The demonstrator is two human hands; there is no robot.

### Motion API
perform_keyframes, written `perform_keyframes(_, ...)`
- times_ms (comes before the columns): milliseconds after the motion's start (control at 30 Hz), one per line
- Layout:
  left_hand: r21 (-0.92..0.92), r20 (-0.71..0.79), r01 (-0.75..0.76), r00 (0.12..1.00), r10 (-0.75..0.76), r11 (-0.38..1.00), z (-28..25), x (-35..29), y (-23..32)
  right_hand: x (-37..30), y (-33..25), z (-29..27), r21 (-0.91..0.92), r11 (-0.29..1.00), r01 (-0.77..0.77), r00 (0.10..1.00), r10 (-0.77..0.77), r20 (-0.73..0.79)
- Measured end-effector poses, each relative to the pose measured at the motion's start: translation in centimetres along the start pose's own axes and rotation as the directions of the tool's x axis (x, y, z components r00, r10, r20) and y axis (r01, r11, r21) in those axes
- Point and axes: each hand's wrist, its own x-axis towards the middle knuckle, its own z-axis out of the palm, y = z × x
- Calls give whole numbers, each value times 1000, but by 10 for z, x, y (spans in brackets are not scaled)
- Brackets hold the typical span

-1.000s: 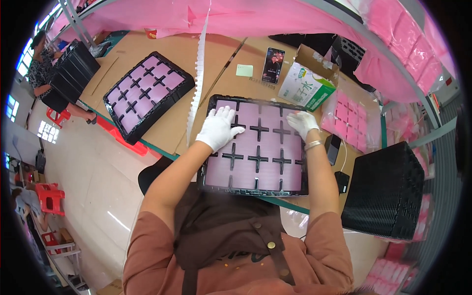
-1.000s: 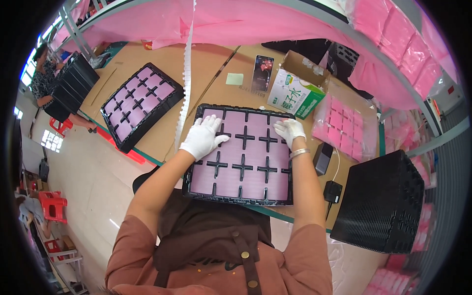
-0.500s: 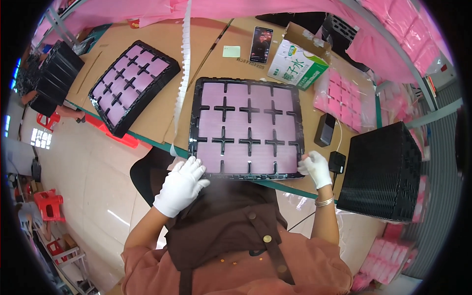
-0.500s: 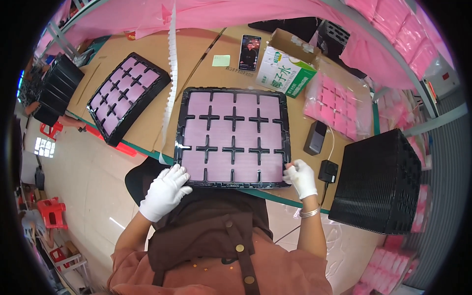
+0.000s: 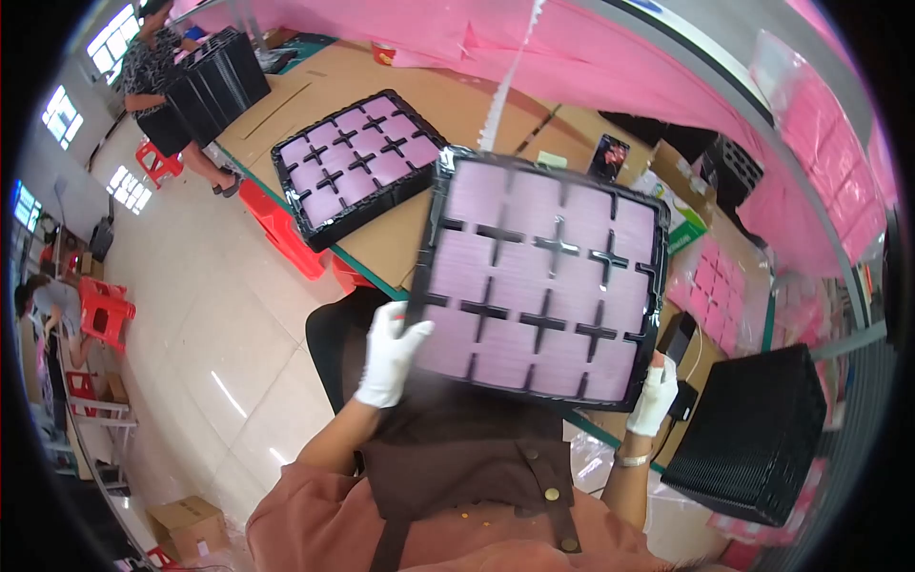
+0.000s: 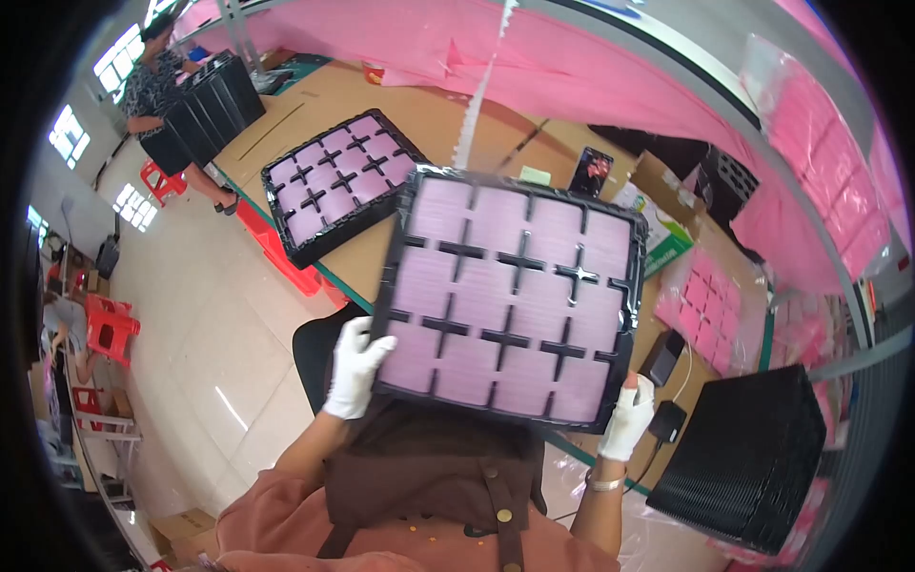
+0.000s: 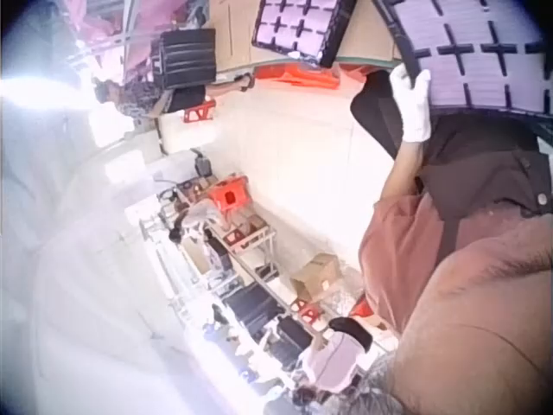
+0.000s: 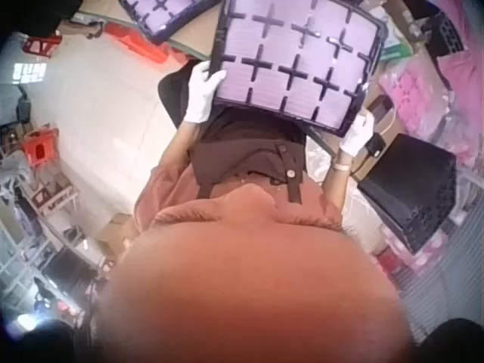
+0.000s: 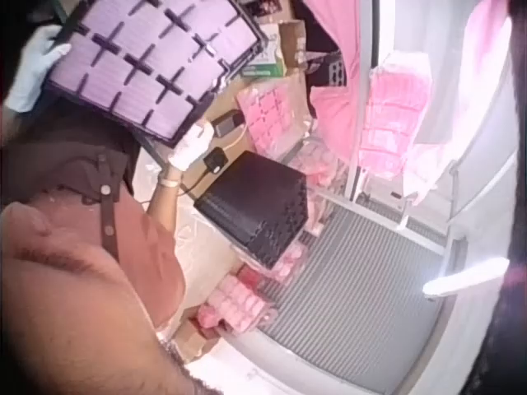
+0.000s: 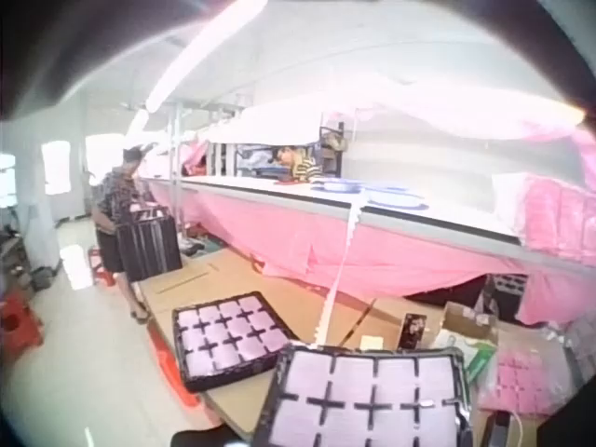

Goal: The person places pink plastic foam inserts into a black plastic grid tray by hand, fitting them into the grid on an assembly line.

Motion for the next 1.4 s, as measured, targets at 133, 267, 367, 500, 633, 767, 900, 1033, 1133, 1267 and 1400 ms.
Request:
perform_keyframes(133,-194,-233,-197,961,150,961,-62,33,43,-16,-92,51,380,925,-13,958,-97,270)
perform_keyframes(267,-43,-434,-331,856,281,942,-139,115,38,19,-75,120,235,953,-194,748,-12,664)
perform_keyframes(367,-6,-558,-266,801,217,964,-186,182,7,28,-93,184,245,899,-362,568,4,823)
perform_keyframes(500,224,-642,-155,719,266,962,-179,223,-6,56,-114,261,305,857,-415,517,-54,854)
perform_keyframes(633,309,-689,-27,683,244,951,-184,249,-40,72,-126,343,265,697,-666,418,55,907)
perform_keyframes(767,428,-718,152,656,233,891,-148,243,-8,71,-110,402,150,617,-772,388,271,881)
perform_keyframes(900,490,-673,200,705,223,848,-162,245,-14,64,-99,412,104,485,-868,214,178,960)
perform_keyframes(1033,525,-706,295,674,215,798,-168,245,-13,16,-155,372,200,617,-761,335,109,936)
perform_keyframes(1133,758,-590,124,549,592,641,-127,218,12,1,-184,328,345,747,-568,402,-114,908)
perform_keyframes(1267,371,176,-531,846,504,762,-53,129,28,-5,-215,278,427,660,-618,239,-359,902)
perform_keyframes(1400,87,664,201,718,-207,976,-22,65,46,-4,-220,254,522,487,-700,357,-396,846)
